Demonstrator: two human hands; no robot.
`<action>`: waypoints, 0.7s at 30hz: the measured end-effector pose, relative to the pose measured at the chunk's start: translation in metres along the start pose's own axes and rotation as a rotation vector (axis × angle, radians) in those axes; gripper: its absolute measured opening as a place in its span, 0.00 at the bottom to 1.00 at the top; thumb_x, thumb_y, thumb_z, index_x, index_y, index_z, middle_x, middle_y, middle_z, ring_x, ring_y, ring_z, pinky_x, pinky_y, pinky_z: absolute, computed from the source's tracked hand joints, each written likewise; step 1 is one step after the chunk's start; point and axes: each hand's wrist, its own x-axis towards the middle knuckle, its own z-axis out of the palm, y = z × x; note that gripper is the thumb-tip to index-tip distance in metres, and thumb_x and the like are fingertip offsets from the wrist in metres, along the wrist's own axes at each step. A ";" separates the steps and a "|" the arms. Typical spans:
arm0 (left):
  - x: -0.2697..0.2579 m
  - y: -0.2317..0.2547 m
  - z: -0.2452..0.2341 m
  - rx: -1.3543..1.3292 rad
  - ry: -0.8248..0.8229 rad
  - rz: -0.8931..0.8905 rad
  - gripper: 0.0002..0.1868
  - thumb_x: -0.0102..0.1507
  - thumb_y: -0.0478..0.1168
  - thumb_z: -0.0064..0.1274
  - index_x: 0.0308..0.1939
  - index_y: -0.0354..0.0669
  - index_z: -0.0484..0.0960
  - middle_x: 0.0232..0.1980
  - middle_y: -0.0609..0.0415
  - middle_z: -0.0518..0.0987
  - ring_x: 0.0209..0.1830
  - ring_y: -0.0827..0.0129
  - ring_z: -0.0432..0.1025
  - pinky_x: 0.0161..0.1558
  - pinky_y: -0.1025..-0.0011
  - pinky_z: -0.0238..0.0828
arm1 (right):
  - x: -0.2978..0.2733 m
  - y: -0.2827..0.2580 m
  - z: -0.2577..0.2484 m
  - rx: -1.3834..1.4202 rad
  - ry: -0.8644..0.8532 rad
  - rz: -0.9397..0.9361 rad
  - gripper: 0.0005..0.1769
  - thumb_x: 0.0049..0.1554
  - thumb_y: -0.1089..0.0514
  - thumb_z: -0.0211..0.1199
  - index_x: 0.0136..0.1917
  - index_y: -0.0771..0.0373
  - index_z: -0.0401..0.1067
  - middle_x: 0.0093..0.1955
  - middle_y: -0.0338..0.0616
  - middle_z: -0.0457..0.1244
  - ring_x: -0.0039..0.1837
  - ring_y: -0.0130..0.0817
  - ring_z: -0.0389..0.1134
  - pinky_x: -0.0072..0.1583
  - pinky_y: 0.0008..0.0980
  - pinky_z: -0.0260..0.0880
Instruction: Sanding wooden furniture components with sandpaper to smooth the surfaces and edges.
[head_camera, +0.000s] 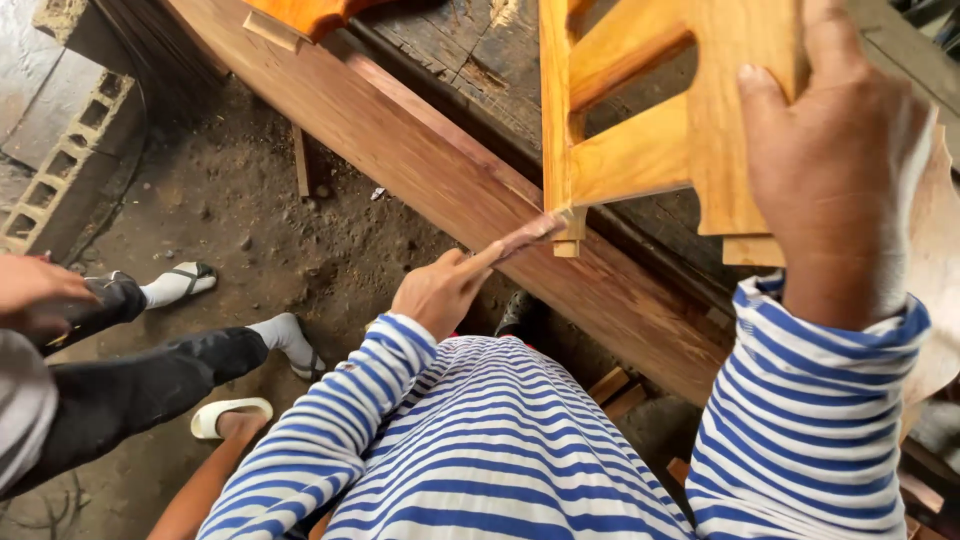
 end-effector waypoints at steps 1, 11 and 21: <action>-0.004 0.002 -0.007 -0.107 0.017 -0.101 0.26 0.72 0.46 0.45 0.75 0.71 0.64 0.34 0.55 0.70 0.20 0.64 0.66 0.21 0.62 0.68 | 0.000 0.006 0.000 0.027 -0.026 0.023 0.31 0.72 0.56 0.69 0.83 0.66 0.65 0.49 0.59 0.73 0.46 0.58 0.70 0.48 0.52 0.62; 0.007 0.039 0.003 -0.701 0.377 -0.362 0.22 0.70 0.43 0.45 0.68 0.50 0.74 0.64 0.50 0.80 0.64 0.63 0.75 0.62 0.67 0.72 | -0.048 0.073 0.054 0.589 -0.020 0.299 0.32 0.72 0.68 0.61 0.85 0.73 0.57 0.56 0.57 0.63 0.46 0.37 0.60 0.45 0.35 0.64; 0.019 0.064 0.072 -0.715 0.409 -0.425 0.22 0.70 0.45 0.46 0.69 0.57 0.73 0.48 0.54 0.78 0.48 0.65 0.73 0.54 0.71 0.67 | -0.115 0.110 0.171 1.077 0.211 0.295 0.26 0.70 0.69 0.58 0.77 0.78 0.54 0.71 0.69 0.58 0.68 0.54 0.63 0.67 0.50 0.69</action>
